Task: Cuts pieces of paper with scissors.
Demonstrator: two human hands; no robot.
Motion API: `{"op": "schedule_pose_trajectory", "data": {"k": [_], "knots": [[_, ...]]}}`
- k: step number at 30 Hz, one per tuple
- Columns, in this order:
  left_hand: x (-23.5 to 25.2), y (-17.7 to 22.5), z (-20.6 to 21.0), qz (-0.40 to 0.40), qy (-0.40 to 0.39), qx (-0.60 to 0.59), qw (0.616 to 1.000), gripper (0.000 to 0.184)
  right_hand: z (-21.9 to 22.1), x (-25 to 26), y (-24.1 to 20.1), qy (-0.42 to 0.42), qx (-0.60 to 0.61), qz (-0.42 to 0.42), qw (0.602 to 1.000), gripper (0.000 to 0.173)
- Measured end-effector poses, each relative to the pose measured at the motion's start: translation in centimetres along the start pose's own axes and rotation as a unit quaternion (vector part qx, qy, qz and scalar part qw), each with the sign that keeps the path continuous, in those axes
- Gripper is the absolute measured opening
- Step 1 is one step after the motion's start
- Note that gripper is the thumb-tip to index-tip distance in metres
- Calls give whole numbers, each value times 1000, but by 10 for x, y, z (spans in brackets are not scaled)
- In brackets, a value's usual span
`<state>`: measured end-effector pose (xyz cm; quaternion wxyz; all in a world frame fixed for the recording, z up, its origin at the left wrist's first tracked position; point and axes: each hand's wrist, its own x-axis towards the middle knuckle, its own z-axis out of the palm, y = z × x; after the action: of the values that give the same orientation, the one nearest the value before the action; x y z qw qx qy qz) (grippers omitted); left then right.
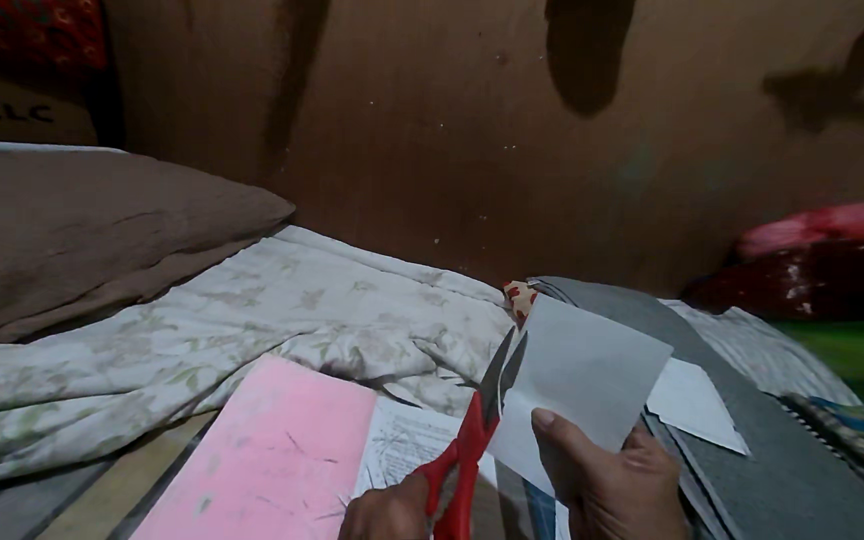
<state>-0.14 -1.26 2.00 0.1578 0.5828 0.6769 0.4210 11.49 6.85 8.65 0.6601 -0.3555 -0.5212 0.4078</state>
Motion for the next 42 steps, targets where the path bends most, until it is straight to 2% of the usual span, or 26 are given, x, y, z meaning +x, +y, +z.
{"op": "schedule_pose_trajectory", "data": {"k": [10,15,42], "knots": [[0,-1,-2,-1,-3,-2,1000,37,-1,0,1,6,4,-11,1000,30],[1,-4,-1,5,6,-2,1000,34,-5,2,4,-17,4,-29,999,30],[1,-2,1,8,45,12,999,31,6,-6,2,-13,43,49,998,27]]}}
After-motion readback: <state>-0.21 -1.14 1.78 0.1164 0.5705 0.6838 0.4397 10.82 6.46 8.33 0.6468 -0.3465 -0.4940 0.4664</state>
